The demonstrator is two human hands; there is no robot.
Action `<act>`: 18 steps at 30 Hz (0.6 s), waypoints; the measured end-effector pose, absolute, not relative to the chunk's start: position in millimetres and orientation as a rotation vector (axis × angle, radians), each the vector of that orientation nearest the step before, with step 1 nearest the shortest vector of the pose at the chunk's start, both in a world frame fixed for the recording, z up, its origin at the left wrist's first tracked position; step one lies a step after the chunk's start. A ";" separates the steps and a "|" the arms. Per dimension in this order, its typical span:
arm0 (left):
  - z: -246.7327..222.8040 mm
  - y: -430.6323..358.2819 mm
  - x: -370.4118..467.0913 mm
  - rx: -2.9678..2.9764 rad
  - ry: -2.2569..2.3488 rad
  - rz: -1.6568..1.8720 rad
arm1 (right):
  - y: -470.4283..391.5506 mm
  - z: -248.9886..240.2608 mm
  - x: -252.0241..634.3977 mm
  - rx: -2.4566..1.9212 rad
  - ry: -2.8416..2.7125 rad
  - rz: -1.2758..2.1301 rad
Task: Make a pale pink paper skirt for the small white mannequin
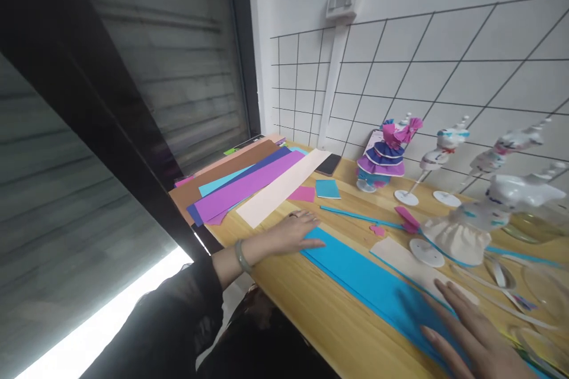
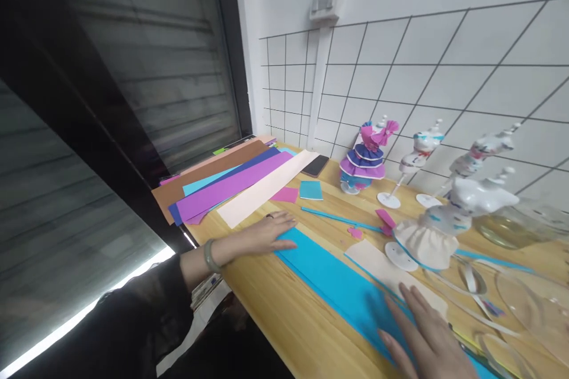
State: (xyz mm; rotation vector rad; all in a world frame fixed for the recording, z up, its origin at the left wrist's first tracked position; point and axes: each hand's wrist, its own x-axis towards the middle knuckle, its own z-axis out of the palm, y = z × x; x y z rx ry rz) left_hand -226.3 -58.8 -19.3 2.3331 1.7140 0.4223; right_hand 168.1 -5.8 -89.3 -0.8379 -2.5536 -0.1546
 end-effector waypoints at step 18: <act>-32.7 20.5 -283.4 1.857 2.463 0.107 | -2.2 -103.7 84.0 -0.624 -2.627 -0.164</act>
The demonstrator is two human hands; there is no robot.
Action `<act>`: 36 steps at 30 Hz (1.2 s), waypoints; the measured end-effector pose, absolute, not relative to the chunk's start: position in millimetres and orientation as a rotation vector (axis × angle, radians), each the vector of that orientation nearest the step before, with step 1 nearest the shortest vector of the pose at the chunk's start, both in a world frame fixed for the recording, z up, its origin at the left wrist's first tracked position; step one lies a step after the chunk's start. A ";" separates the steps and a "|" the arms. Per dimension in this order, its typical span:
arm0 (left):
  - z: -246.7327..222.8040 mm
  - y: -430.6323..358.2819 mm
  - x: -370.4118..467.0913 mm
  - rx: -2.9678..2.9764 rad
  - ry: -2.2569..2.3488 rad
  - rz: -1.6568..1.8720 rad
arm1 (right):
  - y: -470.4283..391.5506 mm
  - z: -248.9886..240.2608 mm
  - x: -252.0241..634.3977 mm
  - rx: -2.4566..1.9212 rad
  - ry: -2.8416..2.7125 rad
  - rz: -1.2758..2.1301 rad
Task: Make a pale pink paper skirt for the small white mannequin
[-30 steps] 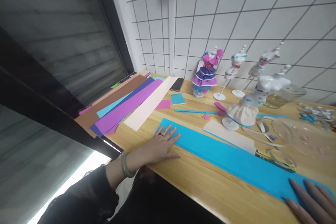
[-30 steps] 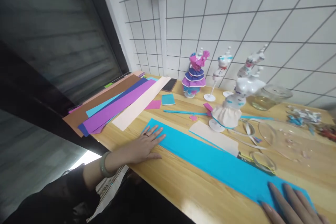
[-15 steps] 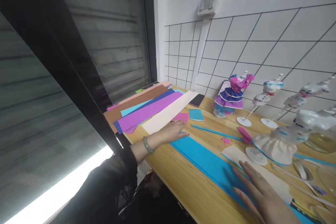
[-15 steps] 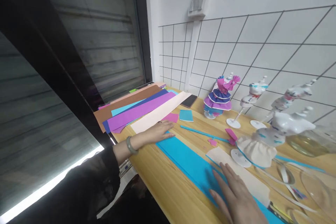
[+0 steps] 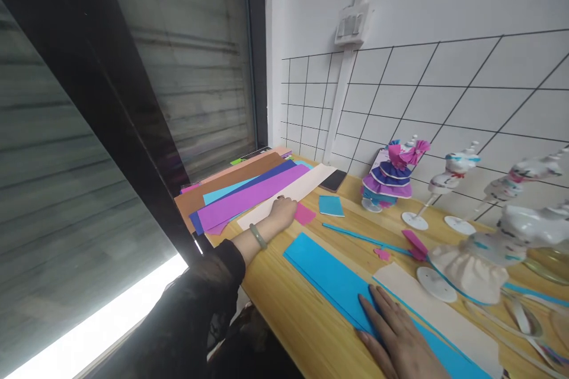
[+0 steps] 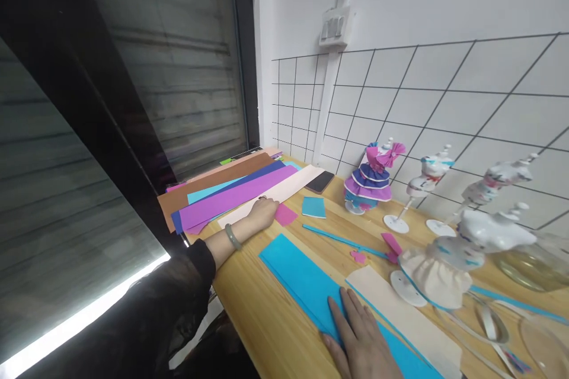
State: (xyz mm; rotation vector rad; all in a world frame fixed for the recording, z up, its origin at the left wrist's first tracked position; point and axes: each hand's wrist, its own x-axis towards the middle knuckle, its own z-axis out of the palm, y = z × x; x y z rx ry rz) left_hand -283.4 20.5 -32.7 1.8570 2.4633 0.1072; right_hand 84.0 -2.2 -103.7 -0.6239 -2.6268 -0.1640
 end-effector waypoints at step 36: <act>-26.4 7.0 -343.0 1.615 2.626 0.339 | -5.2 -102.7 86.1 -0.579 -2.604 -0.206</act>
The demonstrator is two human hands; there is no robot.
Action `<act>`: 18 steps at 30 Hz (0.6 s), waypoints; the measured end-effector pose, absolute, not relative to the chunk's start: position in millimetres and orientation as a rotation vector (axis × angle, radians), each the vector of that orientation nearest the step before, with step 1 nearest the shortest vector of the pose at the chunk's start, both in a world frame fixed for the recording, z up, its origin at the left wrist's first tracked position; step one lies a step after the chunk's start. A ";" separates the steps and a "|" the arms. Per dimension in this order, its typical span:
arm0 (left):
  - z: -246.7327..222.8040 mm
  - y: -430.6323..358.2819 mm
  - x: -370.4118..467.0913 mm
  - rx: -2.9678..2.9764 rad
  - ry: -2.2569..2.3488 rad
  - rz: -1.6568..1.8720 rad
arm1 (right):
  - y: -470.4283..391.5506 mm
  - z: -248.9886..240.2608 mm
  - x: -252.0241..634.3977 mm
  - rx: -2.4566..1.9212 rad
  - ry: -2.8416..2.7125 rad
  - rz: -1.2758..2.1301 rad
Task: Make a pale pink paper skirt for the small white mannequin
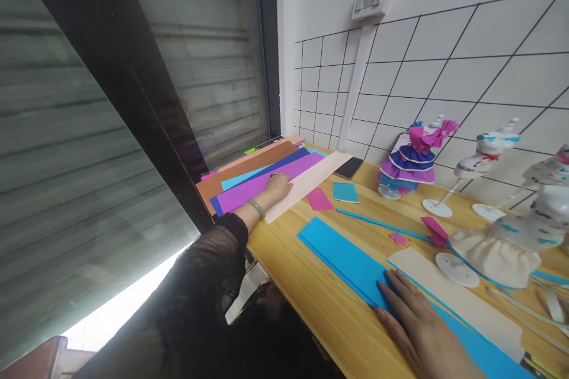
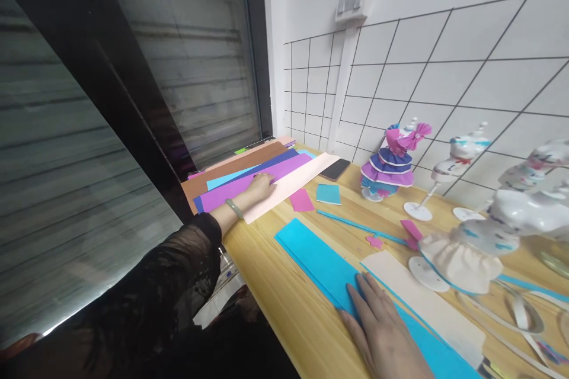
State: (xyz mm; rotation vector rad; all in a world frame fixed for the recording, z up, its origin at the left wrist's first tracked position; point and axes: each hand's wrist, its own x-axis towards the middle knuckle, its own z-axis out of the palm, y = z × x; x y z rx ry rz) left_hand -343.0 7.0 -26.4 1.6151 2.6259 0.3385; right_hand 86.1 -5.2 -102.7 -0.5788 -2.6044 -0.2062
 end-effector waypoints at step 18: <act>-18.6 13.1 -433.6 1.366 2.720 0.014 | -25.9 -68.6 73.3 -0.574 -2.668 -0.107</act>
